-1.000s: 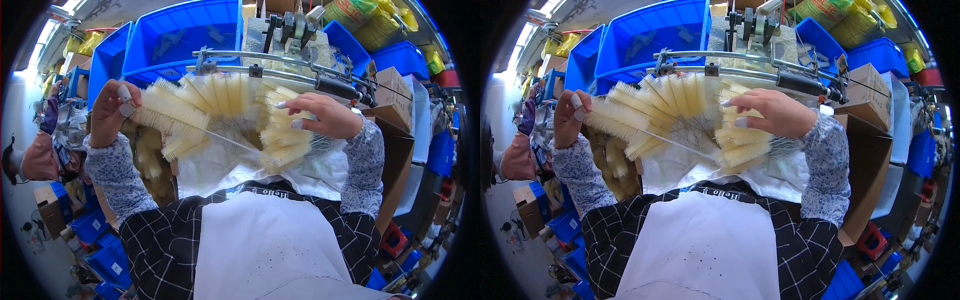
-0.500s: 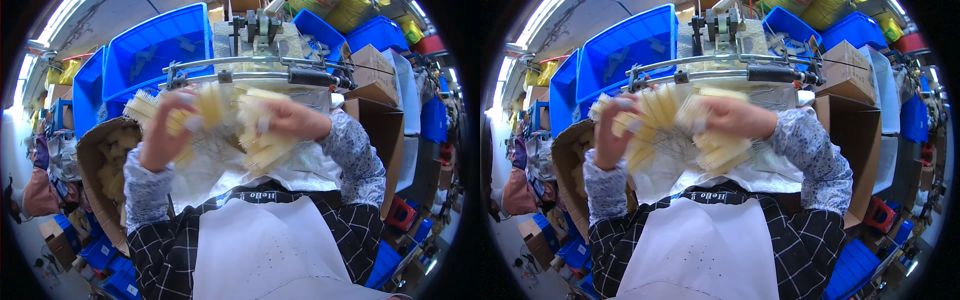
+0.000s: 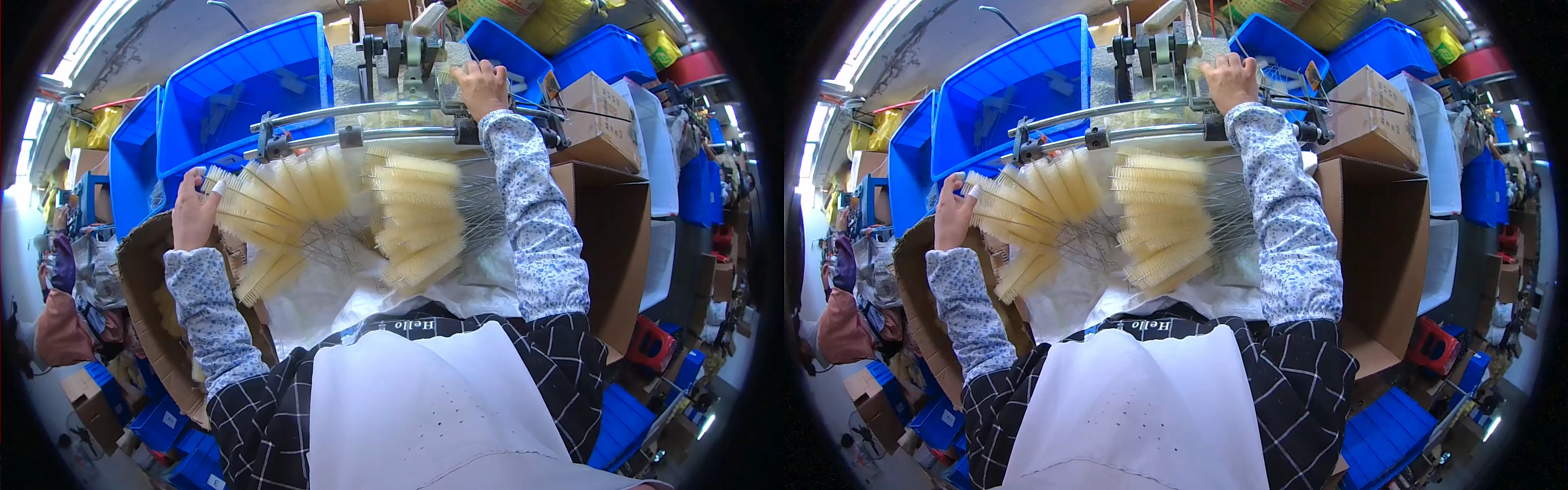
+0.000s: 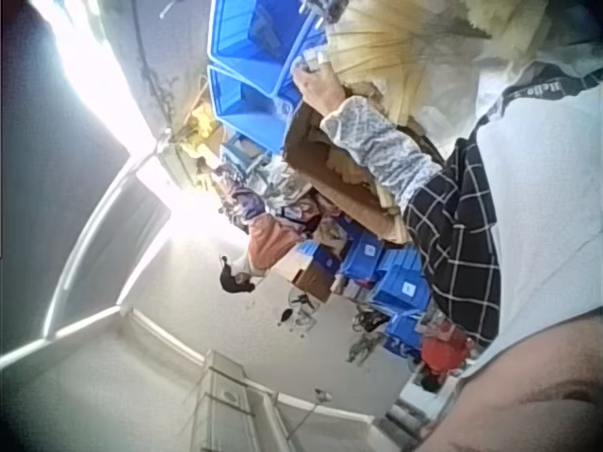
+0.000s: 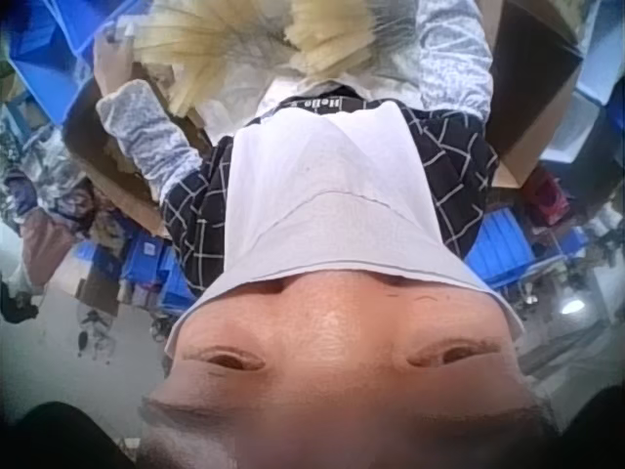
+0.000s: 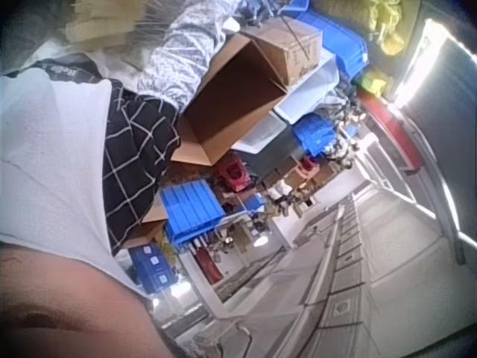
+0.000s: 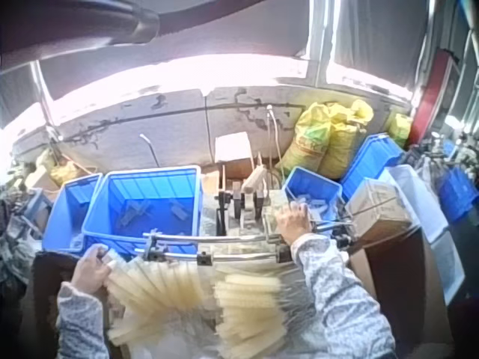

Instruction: Assembling industrial brushes using a fixture and packing them into a cardboard box.

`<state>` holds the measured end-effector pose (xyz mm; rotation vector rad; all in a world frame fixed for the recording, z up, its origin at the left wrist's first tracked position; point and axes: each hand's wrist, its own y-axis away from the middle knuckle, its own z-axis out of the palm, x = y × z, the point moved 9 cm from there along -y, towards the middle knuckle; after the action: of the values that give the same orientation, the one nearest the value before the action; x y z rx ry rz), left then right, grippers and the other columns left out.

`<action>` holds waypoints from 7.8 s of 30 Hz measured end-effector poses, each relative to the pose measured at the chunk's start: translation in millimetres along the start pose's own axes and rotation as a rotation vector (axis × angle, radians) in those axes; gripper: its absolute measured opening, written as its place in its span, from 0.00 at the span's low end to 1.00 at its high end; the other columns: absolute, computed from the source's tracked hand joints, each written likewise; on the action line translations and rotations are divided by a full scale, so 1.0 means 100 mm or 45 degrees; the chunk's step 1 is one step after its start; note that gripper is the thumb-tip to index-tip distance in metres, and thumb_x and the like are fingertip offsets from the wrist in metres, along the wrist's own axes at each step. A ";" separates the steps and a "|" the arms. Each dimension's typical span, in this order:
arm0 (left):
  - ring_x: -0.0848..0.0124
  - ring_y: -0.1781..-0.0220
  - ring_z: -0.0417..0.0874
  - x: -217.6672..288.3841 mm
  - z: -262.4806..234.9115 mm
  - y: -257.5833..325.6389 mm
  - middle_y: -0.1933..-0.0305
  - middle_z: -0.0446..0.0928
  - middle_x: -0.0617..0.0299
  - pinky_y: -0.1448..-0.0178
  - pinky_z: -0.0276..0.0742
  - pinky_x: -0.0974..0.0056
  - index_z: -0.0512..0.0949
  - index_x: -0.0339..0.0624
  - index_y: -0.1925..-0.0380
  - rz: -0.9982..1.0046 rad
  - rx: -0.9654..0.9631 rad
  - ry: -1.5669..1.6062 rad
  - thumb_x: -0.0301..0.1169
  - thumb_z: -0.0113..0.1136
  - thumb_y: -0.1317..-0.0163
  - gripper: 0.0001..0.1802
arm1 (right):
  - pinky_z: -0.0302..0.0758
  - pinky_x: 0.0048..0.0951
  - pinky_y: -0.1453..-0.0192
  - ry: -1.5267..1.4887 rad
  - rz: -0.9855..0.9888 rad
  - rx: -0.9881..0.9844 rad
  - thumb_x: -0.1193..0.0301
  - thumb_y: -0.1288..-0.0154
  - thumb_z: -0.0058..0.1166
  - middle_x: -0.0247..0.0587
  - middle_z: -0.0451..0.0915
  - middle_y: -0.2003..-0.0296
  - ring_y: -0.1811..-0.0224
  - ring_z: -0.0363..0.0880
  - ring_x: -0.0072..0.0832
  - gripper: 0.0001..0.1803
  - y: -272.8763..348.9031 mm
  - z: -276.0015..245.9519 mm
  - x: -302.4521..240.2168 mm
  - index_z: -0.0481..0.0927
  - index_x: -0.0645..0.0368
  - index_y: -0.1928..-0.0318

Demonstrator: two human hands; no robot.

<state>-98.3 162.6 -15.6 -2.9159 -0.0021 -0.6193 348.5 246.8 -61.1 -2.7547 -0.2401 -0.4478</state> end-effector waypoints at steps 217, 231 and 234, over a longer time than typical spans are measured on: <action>0.79 0.72 0.71 -0.26 0.57 0.67 0.66 0.69 0.63 0.72 0.70 0.74 0.64 0.41 0.61 -0.430 -0.685 0.731 0.27 0.55 0.49 0.16 | 0.63 0.36 0.51 -0.549 0.229 0.070 0.71 0.48 0.48 0.33 0.75 0.64 0.58 0.69 0.33 0.16 0.21 0.05 0.27 0.76 0.43 0.57; 0.73 0.55 0.70 0.66 -0.52 0.35 0.59 0.69 0.59 0.48 0.64 0.69 0.64 0.37 0.57 0.148 -0.253 1.017 0.17 0.45 0.57 0.22 | 0.57 0.36 0.46 -0.514 0.121 0.053 0.73 0.48 0.47 0.28 0.73 0.61 0.52 0.65 0.29 0.18 0.07 0.27 0.28 0.75 0.44 0.55; 0.71 0.54 0.70 0.81 -0.67 0.27 0.59 0.69 0.59 0.47 0.63 0.68 0.63 0.36 0.56 0.238 -0.130 1.042 0.17 0.44 0.58 0.23 | 0.55 0.36 0.44 -0.452 0.014 0.156 0.73 0.47 0.46 0.30 0.73 0.60 0.49 0.64 0.29 0.18 0.02 0.33 0.30 0.74 0.44 0.54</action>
<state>-50.8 122.6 73.2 -2.4788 0.3966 -1.7390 385.9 259.6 -81.8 -2.6953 -0.3253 0.0622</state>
